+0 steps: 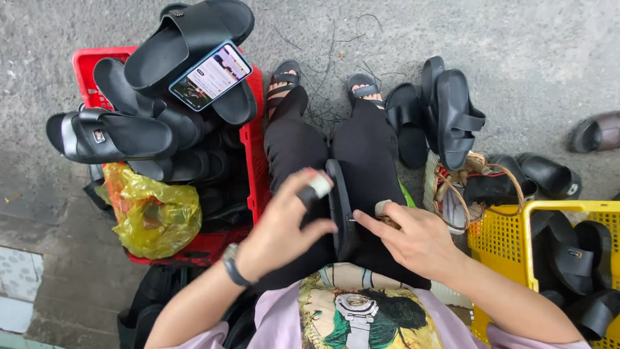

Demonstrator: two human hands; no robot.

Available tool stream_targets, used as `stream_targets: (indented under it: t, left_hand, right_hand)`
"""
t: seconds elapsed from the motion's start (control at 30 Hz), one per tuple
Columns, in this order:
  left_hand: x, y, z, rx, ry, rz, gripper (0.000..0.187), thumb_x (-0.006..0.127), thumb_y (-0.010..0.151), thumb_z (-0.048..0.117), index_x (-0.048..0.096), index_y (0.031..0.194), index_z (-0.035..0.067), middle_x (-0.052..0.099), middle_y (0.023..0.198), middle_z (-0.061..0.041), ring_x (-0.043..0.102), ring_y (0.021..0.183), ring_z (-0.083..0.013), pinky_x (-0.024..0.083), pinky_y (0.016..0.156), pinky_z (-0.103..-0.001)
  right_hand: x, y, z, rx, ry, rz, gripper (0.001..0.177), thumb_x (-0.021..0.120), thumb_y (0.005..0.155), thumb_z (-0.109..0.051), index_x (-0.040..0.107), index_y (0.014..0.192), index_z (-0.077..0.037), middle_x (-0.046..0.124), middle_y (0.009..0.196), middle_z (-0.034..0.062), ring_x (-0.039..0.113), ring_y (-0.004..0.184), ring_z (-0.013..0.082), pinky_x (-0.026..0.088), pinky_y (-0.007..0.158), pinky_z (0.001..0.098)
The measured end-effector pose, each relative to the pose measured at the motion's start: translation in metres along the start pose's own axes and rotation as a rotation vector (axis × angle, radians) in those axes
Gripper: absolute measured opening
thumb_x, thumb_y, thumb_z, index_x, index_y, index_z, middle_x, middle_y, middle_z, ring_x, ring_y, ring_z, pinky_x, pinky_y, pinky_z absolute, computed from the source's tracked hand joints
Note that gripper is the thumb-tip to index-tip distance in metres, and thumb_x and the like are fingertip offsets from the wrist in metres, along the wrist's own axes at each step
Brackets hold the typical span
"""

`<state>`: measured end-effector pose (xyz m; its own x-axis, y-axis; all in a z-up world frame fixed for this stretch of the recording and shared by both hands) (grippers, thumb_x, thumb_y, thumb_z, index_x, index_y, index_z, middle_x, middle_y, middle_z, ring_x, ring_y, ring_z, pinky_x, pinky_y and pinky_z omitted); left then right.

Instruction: Hand-sewing the sole of a black sandal to repair or reinforce it.

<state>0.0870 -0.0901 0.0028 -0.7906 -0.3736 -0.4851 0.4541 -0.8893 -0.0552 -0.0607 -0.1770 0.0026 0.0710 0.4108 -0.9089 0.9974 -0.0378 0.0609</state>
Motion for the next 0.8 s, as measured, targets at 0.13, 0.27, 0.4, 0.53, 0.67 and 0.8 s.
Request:
stream_targets:
  t: [0.13,0.27,0.4,0.53,0.67,0.8]
  left_hand:
    - [0.026,-0.026,-0.006,0.033,-0.008,-0.062,0.059,0.08,0.075,0.021,0.056,0.126,0.002,0.054,0.118,-0.016,0.06,0.111,-0.033,0.051,0.095,-0.04]
    - [0.026,-0.021,-0.003,0.084,-0.005,-0.027,0.057,0.08,0.075,0.02,0.057,0.122,-0.002,0.054,0.116,-0.017,0.062,0.107,-0.0333,0.054,0.091,-0.039]
    - [0.021,-0.016,0.002,0.184,-0.063,0.08,0.054,0.083,0.071,0.021,0.06,0.112,-0.006,0.058,0.111,-0.018,0.065,0.101,-0.0333,0.057,0.083,-0.038]
    - [0.015,-0.015,0.004,0.274,-0.132,0.14,0.043,0.083,0.071,0.018,0.061,0.095,-0.009,0.059,0.105,-0.019,0.065,0.098,-0.0349,0.057,0.083,-0.04]
    - [0.021,-0.016,-0.005,0.322,-0.181,0.175,0.038,0.083,0.071,0.019,0.059,0.086,-0.007,0.06,0.107,-0.02,0.065,0.099,-0.036,0.055,0.087,-0.041]
    - [0.016,-0.023,-0.003,0.279,-0.049,0.221,0.045,0.083,0.07,0.026,0.058,0.084,-0.007,0.054,0.103,-0.018,0.064,0.094,-0.0349,0.056,0.075,-0.038]
  right_hand:
    - [-0.007,0.006,-0.01,-0.078,-0.159,-0.014,0.046,0.048,0.085,-0.01,0.053,0.129,-0.023,0.048,0.088,0.0041,0.05,0.049,0.0104,0.045,0.044,0.0248]
    - [-0.014,0.012,-0.016,-0.105,-0.204,-0.049,0.04,0.052,0.084,-0.009,0.057,0.123,-0.018,0.048,0.087,0.0053,0.046,0.044,0.0107,0.042,0.04,0.025]
    - [-0.012,0.013,-0.021,-0.143,-0.255,-0.054,0.035,0.042,0.092,-0.01,0.056,0.123,-0.015,0.048,0.083,0.0038,0.051,0.048,0.0118,0.044,0.037,0.0244]
    - [-0.008,0.015,-0.021,-0.203,-0.187,-0.016,0.034,0.042,0.093,-0.009,0.053,0.125,-0.011,0.05,0.084,0.0061,0.052,0.05,0.0158,0.045,0.037,0.0264]
    - [0.02,0.014,-0.019,-0.228,-0.171,0.018,0.038,0.045,0.085,-0.006,0.049,0.123,-0.008,0.05,0.089,0.0086,0.051,0.055,0.0154,0.046,0.042,0.027]
    - [0.019,0.012,-0.015,-0.16,-0.05,0.058,0.03,0.051,0.086,-0.008,0.051,0.116,-0.004,0.053,0.088,0.0109,0.057,0.059,0.0247,0.049,0.046,0.0335]
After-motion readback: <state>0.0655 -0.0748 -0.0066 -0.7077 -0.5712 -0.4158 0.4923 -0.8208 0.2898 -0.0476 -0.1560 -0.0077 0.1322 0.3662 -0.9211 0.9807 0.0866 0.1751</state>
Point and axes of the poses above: each hand's wrist, its own y-axis towards the middle knuckle, its own x-axis out of the palm, z = x × y, the point moved 8 cm from there along y, towards the middle knuckle
